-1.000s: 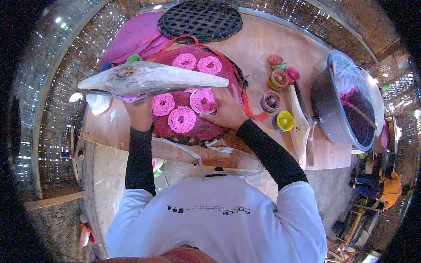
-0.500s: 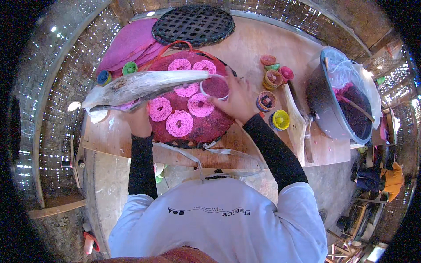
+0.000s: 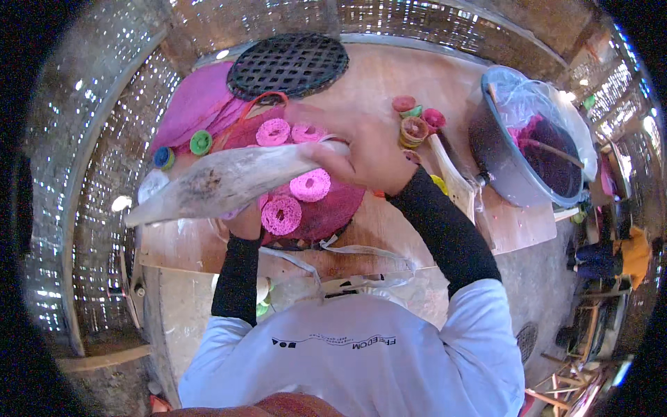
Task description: The person prepares ring-shaped pastries by filling a manual piping tool with pink dough from a bowl and squeezing it onto a board.
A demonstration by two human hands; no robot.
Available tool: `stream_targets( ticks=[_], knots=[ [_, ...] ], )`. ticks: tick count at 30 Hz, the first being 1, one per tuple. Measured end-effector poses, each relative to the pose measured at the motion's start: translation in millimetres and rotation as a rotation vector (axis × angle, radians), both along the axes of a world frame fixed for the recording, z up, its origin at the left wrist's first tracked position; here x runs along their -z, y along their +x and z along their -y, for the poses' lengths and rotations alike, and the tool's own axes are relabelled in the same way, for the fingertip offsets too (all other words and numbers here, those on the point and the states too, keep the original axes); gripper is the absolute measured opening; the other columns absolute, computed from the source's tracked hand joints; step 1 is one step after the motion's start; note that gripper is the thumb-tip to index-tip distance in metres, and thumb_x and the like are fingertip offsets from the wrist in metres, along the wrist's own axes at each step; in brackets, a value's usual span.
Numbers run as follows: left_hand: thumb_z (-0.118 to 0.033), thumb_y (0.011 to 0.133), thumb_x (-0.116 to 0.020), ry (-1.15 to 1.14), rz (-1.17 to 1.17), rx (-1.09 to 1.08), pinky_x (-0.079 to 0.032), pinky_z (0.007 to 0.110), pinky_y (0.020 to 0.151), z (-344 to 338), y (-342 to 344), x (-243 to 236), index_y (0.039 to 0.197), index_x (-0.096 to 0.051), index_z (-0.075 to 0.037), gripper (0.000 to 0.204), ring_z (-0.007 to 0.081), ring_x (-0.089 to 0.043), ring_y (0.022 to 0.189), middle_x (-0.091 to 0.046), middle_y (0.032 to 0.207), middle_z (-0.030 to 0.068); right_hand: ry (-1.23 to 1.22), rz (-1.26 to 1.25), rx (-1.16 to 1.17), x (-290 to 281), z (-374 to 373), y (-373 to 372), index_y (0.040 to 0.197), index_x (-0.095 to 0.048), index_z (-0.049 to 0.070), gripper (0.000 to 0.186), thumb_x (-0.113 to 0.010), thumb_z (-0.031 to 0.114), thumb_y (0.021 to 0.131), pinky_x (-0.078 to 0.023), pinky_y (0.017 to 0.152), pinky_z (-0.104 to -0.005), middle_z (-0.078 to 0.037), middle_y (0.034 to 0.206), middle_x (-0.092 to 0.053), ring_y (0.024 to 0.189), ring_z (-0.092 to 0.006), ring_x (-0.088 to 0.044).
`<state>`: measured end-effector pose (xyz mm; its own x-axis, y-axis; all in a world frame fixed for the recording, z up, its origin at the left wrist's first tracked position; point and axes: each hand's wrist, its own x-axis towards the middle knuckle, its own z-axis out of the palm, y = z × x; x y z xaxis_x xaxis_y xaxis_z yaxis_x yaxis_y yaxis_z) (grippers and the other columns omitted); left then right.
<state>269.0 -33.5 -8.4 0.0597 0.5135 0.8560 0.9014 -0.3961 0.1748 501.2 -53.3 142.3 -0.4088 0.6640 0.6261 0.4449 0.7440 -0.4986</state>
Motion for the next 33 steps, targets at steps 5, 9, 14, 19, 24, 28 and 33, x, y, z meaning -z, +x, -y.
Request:
stream_targets(
  ticks=[5, 9, 14, 19, 24, 28, 33],
  knots=[
    [-0.034, 0.078, -0.053, 0.129, -0.216, 0.355, -0.031, 0.045, 0.095, -18.7, 19.4, -34.1, 0.115, -0.048, -0.008, 0.045, 0.0263, -0.043, 0.109, -0.049, 0.116, 0.0131, -0.35, -0.238, 0.059, -33.0, -35.6, 25.7, 0.102, -0.057, -0.001, 0.039, -0.059, 0.032, 0.082, -0.047, 0.054, -0.0281, -0.008, 0.076, -0.063, 0.052, -0.0123, -0.056],
    [-0.032, 0.077, -0.05, -0.414, -0.166, 0.865, -0.037, 0.041, 0.087, -13.4, 36.1, -105.6, 0.105, -0.049, -0.008, 0.037, 0.0216, -0.052, 0.085, -0.055, 0.096, 0.0103, -0.487, -0.699, 0.094, -63.2, -47.5, -8.8, 0.11, -0.048, 0.0, 0.035, -0.053, 0.026, 0.086, -0.044, 0.057, -0.0236, -0.003, 0.071, -0.054, 0.059, -0.0097, -0.054],
    [-0.03, 0.065, -0.061, -0.454, -0.424, 0.894, -0.04, 0.039, 0.077, 15.7, 50.1, -162.6, 0.093, -0.058, -0.016, 0.032, 0.0225, -0.056, 0.081, -0.059, 0.085, 0.0072, -0.316, -0.284, 0.216, -63.0, 3.0, 5.5, 0.119, -0.028, 0.004, 0.046, -0.047, 0.008, 0.078, -0.04, 0.054, -0.0215, -0.002, 0.073, -0.047, 0.059, -0.0078, -0.047],
    [-0.026, 0.064, -0.068, -0.983, -0.327, 1.169, -0.044, 0.039, 0.076, 9.8, 42.6, -149.1, 0.091, -0.059, -0.011, 0.031, 0.0256, -0.058, 0.081, -0.06, 0.086, 0.0073, 0.055, -0.254, 0.11, -84.5, 66.6, 24.7, 0.109, -0.035, 0.006, 0.031, -0.043, 0.006, 0.08, -0.035, 0.051, -0.0205, 0.001, 0.071, -0.044, 0.058, -0.006, -0.038],
    [-0.027, 0.072, -0.067, -1.037, 0.421, 1.458, -0.046, 0.03, 0.077, 17.8, 49.1, -102.1, 0.102, -0.055, -0.007, 0.038, 0.0205, -0.057, 0.083, -0.058, 0.093, 0.0091, 0.28, -0.976, 0.093, -109.1, 98.5, 151.0, 0.068, -0.041, 0.008, 0.02, -0.033, 0.015, 0.086, -0.033, 0.051, -0.0247, 0.0, 0.059, -0.037, 0.055, -0.0105, -0.039],
    [-0.028, 0.074, -0.064, -0.868, 0.399, 1.453, -0.046, 0.031, 0.076, 30.9, 113.0, -110.0, 0.098, -0.054, -0.007, 0.034, 0.021, -0.056, 0.083, -0.057, 0.093, 0.0096, 0.563, -1.199, 0.436, -33.5, 34.6, 171.7, 0.073, -0.045, 0.009, 0.019, -0.039, 0.021, 0.085, -0.041, 0.06, -0.0305, -0.001, 0.06, -0.044, 0.057, -0.0151, -0.045],
    [-0.031, 0.078, -0.06, -0.08, 0.472, 1.103, -0.046, 0.032, 0.074, 25.7, 148.5, -147.8, 0.091, -0.053, -0.007, 0.028, 0.0219, -0.055, 0.081, -0.055, 0.092, 0.0105, -0.44, -1.663, -0.173, 13.2, 30.0, 113.3, 0.09, -0.054, 0.007, 0.023, -0.044, 0.027, 0.089, -0.048, 0.063, -0.0308, -0.005, 0.077, -0.058, 0.071, -0.0182, -0.058]
  ],
)
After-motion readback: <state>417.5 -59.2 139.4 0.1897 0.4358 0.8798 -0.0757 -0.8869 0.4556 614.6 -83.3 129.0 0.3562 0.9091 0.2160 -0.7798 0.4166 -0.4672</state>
